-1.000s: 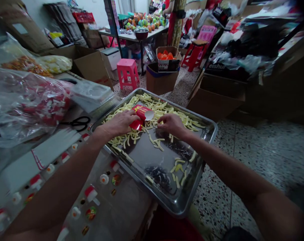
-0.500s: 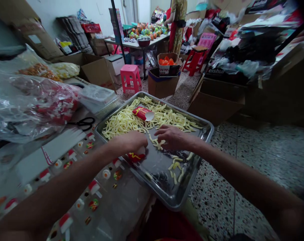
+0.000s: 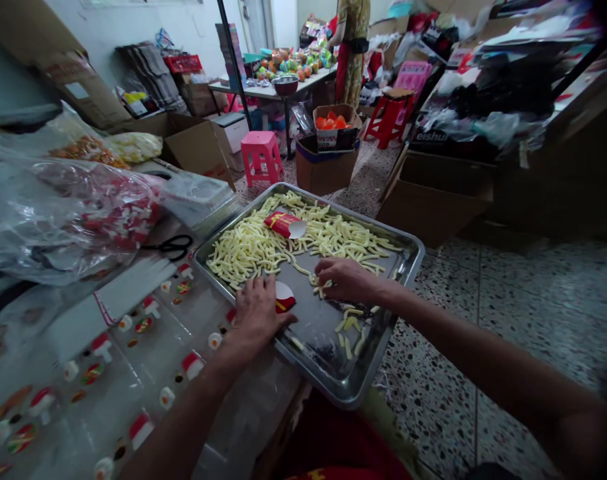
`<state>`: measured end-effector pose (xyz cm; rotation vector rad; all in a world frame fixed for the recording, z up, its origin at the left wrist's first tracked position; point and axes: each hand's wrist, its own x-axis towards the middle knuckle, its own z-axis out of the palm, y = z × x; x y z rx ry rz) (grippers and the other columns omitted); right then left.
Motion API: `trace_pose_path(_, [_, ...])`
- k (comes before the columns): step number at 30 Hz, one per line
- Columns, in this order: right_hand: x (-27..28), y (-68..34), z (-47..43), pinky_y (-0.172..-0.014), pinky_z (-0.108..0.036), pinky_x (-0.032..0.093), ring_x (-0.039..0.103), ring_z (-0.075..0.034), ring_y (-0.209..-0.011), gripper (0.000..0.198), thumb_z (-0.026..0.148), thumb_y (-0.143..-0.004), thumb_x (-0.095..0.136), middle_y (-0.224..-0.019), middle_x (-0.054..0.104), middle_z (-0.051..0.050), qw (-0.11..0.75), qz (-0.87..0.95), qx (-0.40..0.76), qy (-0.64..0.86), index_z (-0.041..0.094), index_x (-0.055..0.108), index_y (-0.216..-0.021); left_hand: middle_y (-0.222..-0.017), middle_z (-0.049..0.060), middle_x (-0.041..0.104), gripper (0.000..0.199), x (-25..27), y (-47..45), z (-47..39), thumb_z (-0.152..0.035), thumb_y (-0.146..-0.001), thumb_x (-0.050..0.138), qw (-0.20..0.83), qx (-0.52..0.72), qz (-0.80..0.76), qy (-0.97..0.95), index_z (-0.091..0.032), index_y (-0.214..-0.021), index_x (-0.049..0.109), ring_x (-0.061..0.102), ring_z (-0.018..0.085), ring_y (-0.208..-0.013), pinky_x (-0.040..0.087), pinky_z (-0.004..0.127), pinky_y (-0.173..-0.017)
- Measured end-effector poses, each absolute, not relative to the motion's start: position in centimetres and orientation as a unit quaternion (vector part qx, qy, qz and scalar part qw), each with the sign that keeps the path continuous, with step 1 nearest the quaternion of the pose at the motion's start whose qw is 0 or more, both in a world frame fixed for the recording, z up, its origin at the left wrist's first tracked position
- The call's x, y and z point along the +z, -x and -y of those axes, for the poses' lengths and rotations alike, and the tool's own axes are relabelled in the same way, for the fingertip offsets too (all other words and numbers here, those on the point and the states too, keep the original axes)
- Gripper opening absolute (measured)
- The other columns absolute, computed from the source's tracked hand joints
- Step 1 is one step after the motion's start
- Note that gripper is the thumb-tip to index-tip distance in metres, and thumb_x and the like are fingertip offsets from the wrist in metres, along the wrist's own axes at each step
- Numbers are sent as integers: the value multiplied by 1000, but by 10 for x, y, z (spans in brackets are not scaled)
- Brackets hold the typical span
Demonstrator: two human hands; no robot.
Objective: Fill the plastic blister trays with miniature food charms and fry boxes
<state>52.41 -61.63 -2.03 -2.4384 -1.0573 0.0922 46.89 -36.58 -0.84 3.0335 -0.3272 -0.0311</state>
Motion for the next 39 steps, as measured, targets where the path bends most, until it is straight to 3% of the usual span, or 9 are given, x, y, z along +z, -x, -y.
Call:
trace_pose_path(3, [-16, -524, 620, -81, -25, 43, 64, -16, -87, 13, 11, -73, 70, -95, 72, -3, 315, 340, 32, 886, 19, 76, -81, -123, 19, 60, 73, -15, -472, 371, -51, -78, 75, 60, -2, 96, -994, -13, -136, 53, 54, 35, -116, 42, 46, -100])
trace_pose_path(8, [-2, -520, 617, -61, -24, 40, 61, -14, -65, 10, 25, -76, 71, -72, 70, 1, 376, 109, 74, 917, 18, 76, -81, -125, 14, 58, 74, -9, -477, 358, -39, -75, 79, 135, 11, 108, -985, -16, -140, 50, 57, 29, -115, 44, 38, -100])
trace_pose_path(12, [3, -506, 590, -67, -26, 41, 65, -19, -78, 12, 31, -78, 72, -83, 74, -3, 234, 84, 30, 968, 21, 77, -83, -125, 13, 57, 74, 0, -470, 352, -39, -76, 78, 150, 26, 103, -983, -18, -140, 49, 60, 30, -110, 48, 39, -96])
trace_pose_path(15, [-6, -495, 571, -69, -29, 41, 66, -23, -87, 15, 20, -83, 63, -92, 74, -10, 95, 115, 9, 989, 19, 76, -90, -124, 13, 56, 76, 1, -466, 351, -37, -74, 81, 148, 62, 113, -981, -20, -140, 47, 57, 31, -114, 46, 40, -100])
trace_pose_path(18, [-19, -494, 568, -69, -30, 40, 66, -23, -87, 21, 13, -83, 55, -91, 74, -12, 48, 134, 6, 990, 15, 75, -91, -127, 15, 55, 80, -1, -466, 354, -35, -72, 82, 155, 44, 116, -980, -14, -140, 44, 53, 32, -120, 43, 41, -105])
trace_pose_path(24, [-16, -495, 564, -61, -24, 39, 64, -17, -70, 16, 23, -75, 69, -76, 74, -1, 247, 64, 33, 966, 19, 76, -88, -119, 16, 58, 64, -9, -470, 379, -29, -65, 82, 147, -80, 150, -974, -13, -121, 55, 58, 33, -110, 48, 42, -95])
trace_pose_path(29, [-8, -479, 544, -66, -25, 39, 65, -18, -74, 19, 15, -83, 59, -83, 75, -6, 240, 171, 71, 953, 19, 78, -84, -110, 11, 59, 44, -23, -467, 393, -18, -69, 70, 199, -23, 163, -966, -20, -111, 59, 59, 29, -106, 49, 40, -94])
trace_pose_path(35, [-6, -471, 548, -75, -24, 43, 65, -17, -82, 17, 12, -84, 59, -93, 73, -3, 369, 185, 25, 910, 21, 74, -86, -121, 14, 57, 74, -29, -469, 386, -21, -63, 74, 273, 51, 168, -946, -17, -132, 49, 56, 31, -113, 47, 43, -103])
trace_pose_path(39, [4, -463, 531, -68, -26, 43, 62, -19, -74, 19, 12, -82, 58, -84, 69, -1, 411, 112, -34, 904, 21, 61, -98, -118, 14, 59, 68, -21, -471, 386, -19, -69, 69, 308, 89, 203, -925, -16, -133, 47, 56, 29, -112, 47, 41, -103])
